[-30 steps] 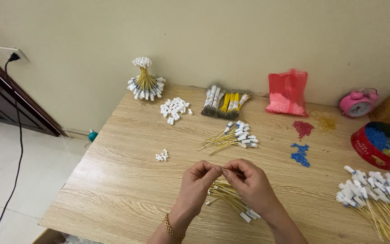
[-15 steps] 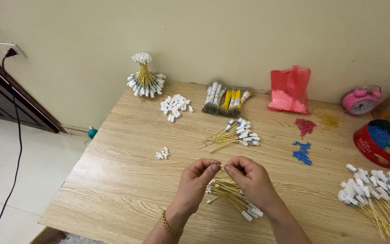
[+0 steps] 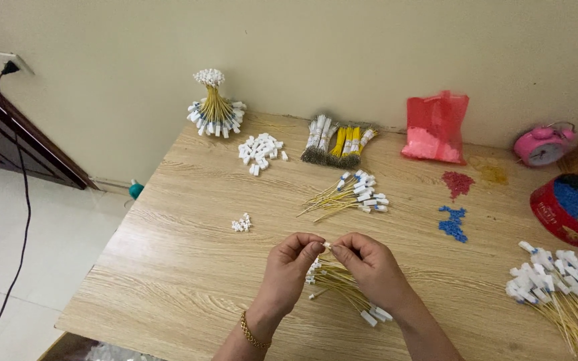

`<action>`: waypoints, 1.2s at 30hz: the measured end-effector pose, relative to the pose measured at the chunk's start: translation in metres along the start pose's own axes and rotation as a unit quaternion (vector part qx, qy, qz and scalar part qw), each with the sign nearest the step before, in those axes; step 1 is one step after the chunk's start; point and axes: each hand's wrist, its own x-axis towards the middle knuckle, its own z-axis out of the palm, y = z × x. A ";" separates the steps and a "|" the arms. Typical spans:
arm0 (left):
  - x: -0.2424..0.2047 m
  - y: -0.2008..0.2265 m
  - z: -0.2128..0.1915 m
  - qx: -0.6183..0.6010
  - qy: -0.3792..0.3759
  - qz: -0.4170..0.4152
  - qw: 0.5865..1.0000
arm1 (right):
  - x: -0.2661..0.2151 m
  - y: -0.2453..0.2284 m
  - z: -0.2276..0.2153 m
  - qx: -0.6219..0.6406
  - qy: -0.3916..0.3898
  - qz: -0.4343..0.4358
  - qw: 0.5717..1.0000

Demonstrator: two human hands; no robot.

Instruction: Assembling small white plastic components onto the ends of thin wires at a factory workbench.

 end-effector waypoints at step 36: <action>0.070 0.006 -0.119 0.706 0.186 0.040 0.682 | 0.024 0.023 0.010 -0.146 0.053 0.066 0.986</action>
